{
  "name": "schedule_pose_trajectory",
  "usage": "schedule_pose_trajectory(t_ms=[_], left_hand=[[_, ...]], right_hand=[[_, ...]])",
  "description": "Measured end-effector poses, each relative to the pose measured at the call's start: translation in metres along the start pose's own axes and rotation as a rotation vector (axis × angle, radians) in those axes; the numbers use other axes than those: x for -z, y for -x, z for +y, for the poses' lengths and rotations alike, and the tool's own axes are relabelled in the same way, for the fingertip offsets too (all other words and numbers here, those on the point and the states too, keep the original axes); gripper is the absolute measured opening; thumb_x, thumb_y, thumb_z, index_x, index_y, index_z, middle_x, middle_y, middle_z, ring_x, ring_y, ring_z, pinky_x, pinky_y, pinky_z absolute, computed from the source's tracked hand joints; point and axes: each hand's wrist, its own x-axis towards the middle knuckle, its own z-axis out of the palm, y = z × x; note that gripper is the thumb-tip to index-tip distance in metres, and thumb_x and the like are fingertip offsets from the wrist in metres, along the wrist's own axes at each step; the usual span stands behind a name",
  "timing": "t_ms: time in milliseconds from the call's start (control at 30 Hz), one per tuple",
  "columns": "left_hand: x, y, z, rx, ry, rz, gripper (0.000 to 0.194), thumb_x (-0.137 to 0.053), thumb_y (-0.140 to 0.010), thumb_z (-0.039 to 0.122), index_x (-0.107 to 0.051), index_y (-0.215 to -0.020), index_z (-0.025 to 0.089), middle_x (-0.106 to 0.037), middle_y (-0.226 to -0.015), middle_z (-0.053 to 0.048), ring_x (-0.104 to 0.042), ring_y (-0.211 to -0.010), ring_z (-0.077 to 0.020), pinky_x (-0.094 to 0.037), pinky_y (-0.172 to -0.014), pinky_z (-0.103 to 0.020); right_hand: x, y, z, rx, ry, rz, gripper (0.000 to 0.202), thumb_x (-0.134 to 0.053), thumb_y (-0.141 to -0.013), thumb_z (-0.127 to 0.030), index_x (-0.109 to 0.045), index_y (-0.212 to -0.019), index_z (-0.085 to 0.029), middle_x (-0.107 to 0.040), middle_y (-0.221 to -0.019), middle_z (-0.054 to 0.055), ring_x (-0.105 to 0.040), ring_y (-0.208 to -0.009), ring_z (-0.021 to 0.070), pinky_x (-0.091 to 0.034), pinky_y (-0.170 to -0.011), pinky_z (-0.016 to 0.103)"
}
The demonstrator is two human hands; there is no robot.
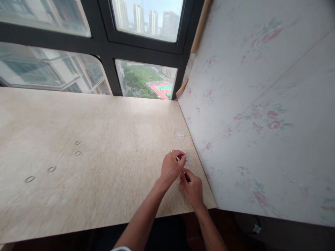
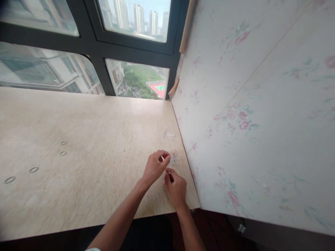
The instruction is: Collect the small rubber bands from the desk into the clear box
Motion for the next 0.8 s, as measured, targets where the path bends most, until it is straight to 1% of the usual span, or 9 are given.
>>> schedule_pose_trajectory(t_ms=[100,200,267,367,467,567,633,700,800], left_hand=[[-0.012,-0.008,-0.002,0.016,-0.102,-0.079,0.017,-0.055,-0.081,0.025,-0.071,-0.082,0.020,-0.068,-0.072,-0.002,-0.058,-0.065,-0.0145,-0.042,-0.064,-0.026],[-0.016,-0.013,-0.008,0.070,-0.127,-0.138,0.022,-0.055,-0.082,0.027,-0.072,-0.093,0.021,-0.068,-0.069,-0.002,-0.059,-0.062,-0.0143,-0.042,-0.060,-0.025],[-0.015,-0.013,-0.013,0.091,-0.116,-0.140,0.024,-0.056,-0.081,0.027,-0.072,-0.098,0.020,-0.068,-0.068,-0.002,-0.059,-0.061,-0.0141,-0.042,-0.060,-0.025],[-0.003,-0.010,-0.023,0.105,-0.052,-0.074,0.025,-0.055,-0.081,0.027,-0.071,-0.098,0.018,-0.068,-0.068,-0.002,-0.059,-0.061,-0.0143,-0.043,-0.062,-0.026],[0.019,-0.002,-0.038,0.108,-0.022,0.028,0.025,-0.054,-0.082,0.029,-0.071,-0.095,0.017,-0.068,-0.069,-0.003,-0.060,-0.062,-0.0151,-0.045,-0.063,-0.027],[0.049,0.009,-0.058,0.082,-0.074,0.133,0.022,-0.053,-0.082,0.029,-0.071,-0.090,0.018,-0.070,-0.074,-0.004,-0.062,-0.067,-0.0167,-0.047,-0.067,-0.029],[0.073,0.019,-0.073,0.072,-0.116,0.245,0.021,-0.053,-0.083,0.028,-0.070,-0.088,0.018,-0.072,-0.082,-0.005,-0.064,-0.073,-0.0176,-0.048,-0.071,-0.030],[0.100,0.030,-0.086,0.089,-0.154,0.393,0.021,-0.052,-0.083,0.028,-0.069,-0.088,0.018,-0.072,-0.088,-0.006,-0.065,-0.076,-0.0180,-0.049,-0.072,-0.031],[0.141,0.049,-0.103,0.128,-0.234,0.584,0.021,-0.053,-0.083,0.030,-0.069,-0.089,0.018,-0.072,-0.088,-0.006,-0.065,-0.075,-0.0184,-0.050,-0.072,-0.031]], right_hand=[[-0.001,-0.001,0.000,0.006,0.010,0.004,0.033,-0.044,-0.092,-0.040,-0.069,-0.093,-0.017,-0.064,-0.055,-0.001,-0.062,-0.053,0.0169,-0.041,-0.055,0.025],[-0.001,-0.001,0.000,0.001,0.004,0.007,0.033,-0.043,-0.092,-0.038,-0.069,-0.089,-0.018,-0.064,-0.055,0.000,-0.061,-0.052,0.0164,-0.041,-0.053,0.024],[0.000,-0.001,-0.001,-0.002,-0.007,0.012,0.032,-0.043,-0.091,-0.036,-0.070,-0.092,-0.018,-0.064,-0.055,-0.001,-0.061,-0.051,0.0160,-0.041,-0.053,0.024],[0.001,0.000,-0.002,-0.004,-0.017,0.009,0.032,-0.043,-0.091,-0.034,-0.070,-0.099,-0.018,-0.066,-0.056,-0.001,-0.062,-0.052,0.0158,-0.044,-0.055,0.024],[0.000,0.000,-0.001,-0.003,-0.008,0.003,0.034,-0.044,-0.090,-0.036,-0.071,-0.101,-0.019,-0.066,-0.056,0.000,-0.064,-0.053,0.0166,-0.047,-0.057,0.025],[0.000,0.000,0.003,-0.003,0.004,0.001,0.035,-0.044,-0.089,-0.038,-0.072,-0.100,-0.019,-0.068,-0.059,0.001,-0.065,-0.054,0.0175,-0.048,-0.058,0.026],[0.001,0.000,0.005,-0.014,0.009,-0.005,0.035,-0.046,-0.088,-0.040,-0.072,-0.099,-0.020,-0.068,-0.060,0.001,-0.066,-0.056,0.0184,-0.049,-0.059,0.027],[0.001,0.000,0.005,-0.045,-0.015,-0.024,0.035,-0.050,-0.085,-0.043,-0.072,-0.098,-0.019,-0.067,-0.058,0.001,-0.066,-0.057,0.0195,-0.049,-0.059,0.029],[-0.002,-0.003,-0.009,-0.119,-0.206,-0.109,0.041,-0.055,-0.081,-0.049,-0.071,-0.099,-0.015,-0.064,-0.054,0.001,-0.061,-0.049,0.0180,-0.048,-0.049,0.027]])
